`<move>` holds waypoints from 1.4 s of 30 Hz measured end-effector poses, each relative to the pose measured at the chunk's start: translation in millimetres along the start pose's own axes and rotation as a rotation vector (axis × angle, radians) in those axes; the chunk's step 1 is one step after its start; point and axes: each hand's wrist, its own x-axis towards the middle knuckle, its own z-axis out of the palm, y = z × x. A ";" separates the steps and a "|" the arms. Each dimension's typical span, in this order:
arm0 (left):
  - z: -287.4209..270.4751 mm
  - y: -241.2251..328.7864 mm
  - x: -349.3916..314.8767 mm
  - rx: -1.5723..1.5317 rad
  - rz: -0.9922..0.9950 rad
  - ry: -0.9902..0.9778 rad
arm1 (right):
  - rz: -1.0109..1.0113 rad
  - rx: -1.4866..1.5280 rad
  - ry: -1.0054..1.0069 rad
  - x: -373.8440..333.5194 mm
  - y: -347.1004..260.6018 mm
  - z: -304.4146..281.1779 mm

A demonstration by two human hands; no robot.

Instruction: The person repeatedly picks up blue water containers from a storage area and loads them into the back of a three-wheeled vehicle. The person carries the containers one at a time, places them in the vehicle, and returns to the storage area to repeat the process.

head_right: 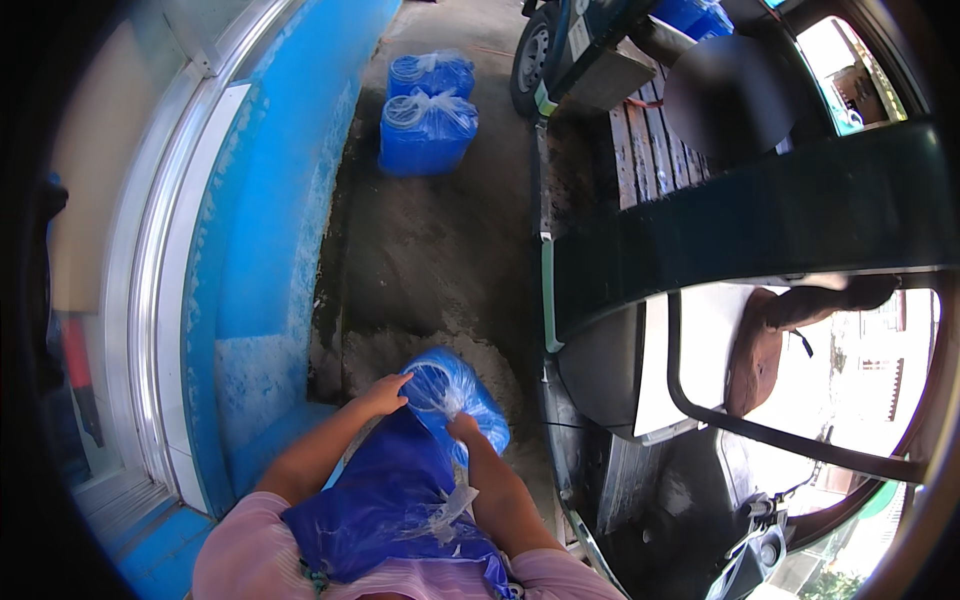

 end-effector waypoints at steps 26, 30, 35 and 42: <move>-125.3 -26.3 260.7 0.321 -0.392 0.215 | -0.083 -0.347 0.399 331.7 -114.5 -260.5; -137.1 -16.5 267.5 0.394 -0.446 0.096 | -0.033 -0.365 0.272 330.1 -122.5 -267.7; -148.5 -5.5 274.2 0.389 -0.519 -0.023 | -0.037 -0.268 0.207 321.3 -127.9 -275.2; -158.3 14.6 280.2 0.311 -0.689 -0.152 | -0.151 -0.231 0.121 312.8 -121.7 -283.5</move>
